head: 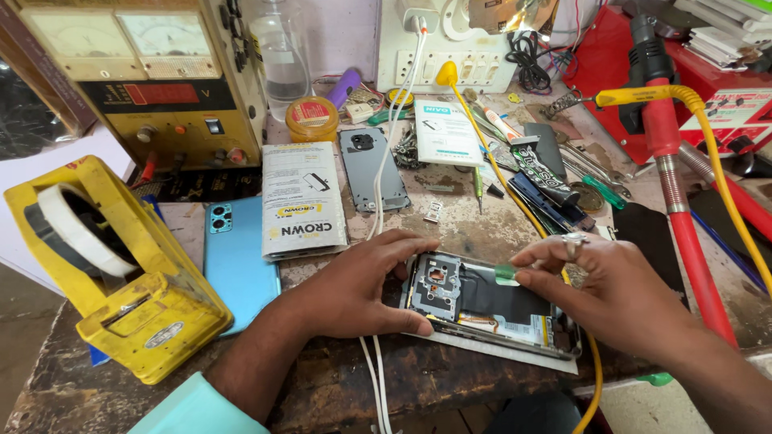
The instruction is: The person repairs a smartphone at a cluttered workbench. They press a new battery into the open phone body, align and seat the internal components, fit the back cover onto the frame, press the edges closed, then use a screwdriver to work on screws inside the opened device.
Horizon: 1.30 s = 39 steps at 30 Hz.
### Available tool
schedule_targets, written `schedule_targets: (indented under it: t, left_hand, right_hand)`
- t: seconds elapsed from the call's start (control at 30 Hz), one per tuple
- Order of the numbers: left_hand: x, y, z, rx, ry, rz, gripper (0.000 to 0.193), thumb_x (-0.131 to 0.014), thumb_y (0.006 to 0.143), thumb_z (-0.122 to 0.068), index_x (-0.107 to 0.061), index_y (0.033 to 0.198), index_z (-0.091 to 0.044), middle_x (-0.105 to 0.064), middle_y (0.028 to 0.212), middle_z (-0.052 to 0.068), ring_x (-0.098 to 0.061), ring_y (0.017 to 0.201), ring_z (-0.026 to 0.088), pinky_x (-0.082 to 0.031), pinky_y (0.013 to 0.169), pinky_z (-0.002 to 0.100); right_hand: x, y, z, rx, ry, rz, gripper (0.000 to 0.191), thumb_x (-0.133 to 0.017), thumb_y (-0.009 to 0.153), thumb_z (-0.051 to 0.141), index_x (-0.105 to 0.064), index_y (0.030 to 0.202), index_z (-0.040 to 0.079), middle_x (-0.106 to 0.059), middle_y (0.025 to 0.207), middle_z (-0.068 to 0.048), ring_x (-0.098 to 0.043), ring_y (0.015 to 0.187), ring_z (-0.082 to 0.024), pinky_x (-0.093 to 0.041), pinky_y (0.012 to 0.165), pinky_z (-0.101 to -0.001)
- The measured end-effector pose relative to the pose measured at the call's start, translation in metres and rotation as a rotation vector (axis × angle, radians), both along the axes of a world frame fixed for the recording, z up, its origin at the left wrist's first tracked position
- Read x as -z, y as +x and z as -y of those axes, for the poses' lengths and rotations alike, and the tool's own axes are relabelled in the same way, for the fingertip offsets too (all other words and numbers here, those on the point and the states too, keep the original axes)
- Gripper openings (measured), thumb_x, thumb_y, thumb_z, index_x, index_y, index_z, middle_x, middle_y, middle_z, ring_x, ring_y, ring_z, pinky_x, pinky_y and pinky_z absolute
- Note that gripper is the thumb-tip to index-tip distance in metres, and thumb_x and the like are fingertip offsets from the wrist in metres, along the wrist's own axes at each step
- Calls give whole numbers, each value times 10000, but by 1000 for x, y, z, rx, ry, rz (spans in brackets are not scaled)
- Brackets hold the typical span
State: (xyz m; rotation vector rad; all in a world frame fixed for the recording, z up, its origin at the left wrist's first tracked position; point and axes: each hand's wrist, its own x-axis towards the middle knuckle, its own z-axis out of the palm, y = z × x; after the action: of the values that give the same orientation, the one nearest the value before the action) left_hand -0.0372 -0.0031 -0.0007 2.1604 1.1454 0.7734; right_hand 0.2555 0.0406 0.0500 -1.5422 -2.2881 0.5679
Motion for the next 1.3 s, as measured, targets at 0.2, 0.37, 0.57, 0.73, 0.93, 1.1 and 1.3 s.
schedule_targets:
  t: [0.2, 0.37, 0.57, 0.73, 0.93, 1.1, 1.3]
  left_hand:
    - [-1, 5, 1, -40, 141, -61, 922, -806, 798, -576, -515, 1519, -82, -545, 1497, 141, -577, 1333, 306, -481, 1065, 399]
    - [-7, 21, -5, -35, 206, -288, 1093, -824, 669, -688, -484, 1504, -69, -482, 1510, 160, -409, 1411, 376, -299, 1136, 495]
    - [-17, 26, -9, -35, 134, -353, 1181, -878, 556, -668, -459, 1486, -75, -506, 1444, 157, -389, 1416, 356, -284, 1141, 494]
    - [-16, 29, -7, -71, 147, -234, 1175, -952, 522, -533, -433, 1475, -83, -506, 1419, 178, -464, 1360, 386, -371, 1110, 477]
    - [-11, 28, -5, -10, 179, -76, 1218, -980, 578, -435, -289, 1511, -68, -449, 1451, 234, -471, 1370, 432, -397, 1109, 482]
    - [-10, 30, -5, 5, 85, -45, 1234, -981, 597, -393, -227, 1518, -69, -414, 1482, 256, -473, 1376, 448, -408, 1110, 475]
    - [-8, 29, -4, 23, 81, -3, 1241, -972, 609, -377, -186, 1512, -50, -411, 1514, 243, -505, 1360, 450, -441, 1089, 460]
  right_hand:
    - [8, -1, 3, 25, 15, 27, 290, -806, 807, 345, -822, 1056, 199, -819, 820, -56, -752, 788, -156, -601, 693, -344]
    - [8, -5, 1, -47, 128, 55, 275, -798, 804, 353, -827, 1026, 192, -806, 810, -77, -796, 768, -197, -588, 709, -359]
    - [1, -9, 3, -19, 6, 110, 285, -777, 826, 351, -798, 1080, 223, -816, 879, -48, -753, 795, -195, -585, 718, -356]
    - [-1, -10, -9, -156, 28, 258, 633, -785, 859, 385, -578, 1449, 288, -723, 1106, -51, -729, 955, -183, -558, 816, -326]
    - [5, -29, -55, -660, -512, -382, 678, -736, 906, 66, -418, 1505, 80, -643, 1064, -35, -578, 987, -118, -483, 824, -309]
    - [11, -35, -63, -479, -786, -461, 578, -706, 862, 15, -488, 1391, 98, -602, 865, 24, -536, 773, -45, -450, 645, -230]
    - [12, -35, -62, -442, -830, -582, 540, -689, 855, -2, -481, 1349, 66, -669, 881, -7, -598, 785, -55, -480, 663, -228]
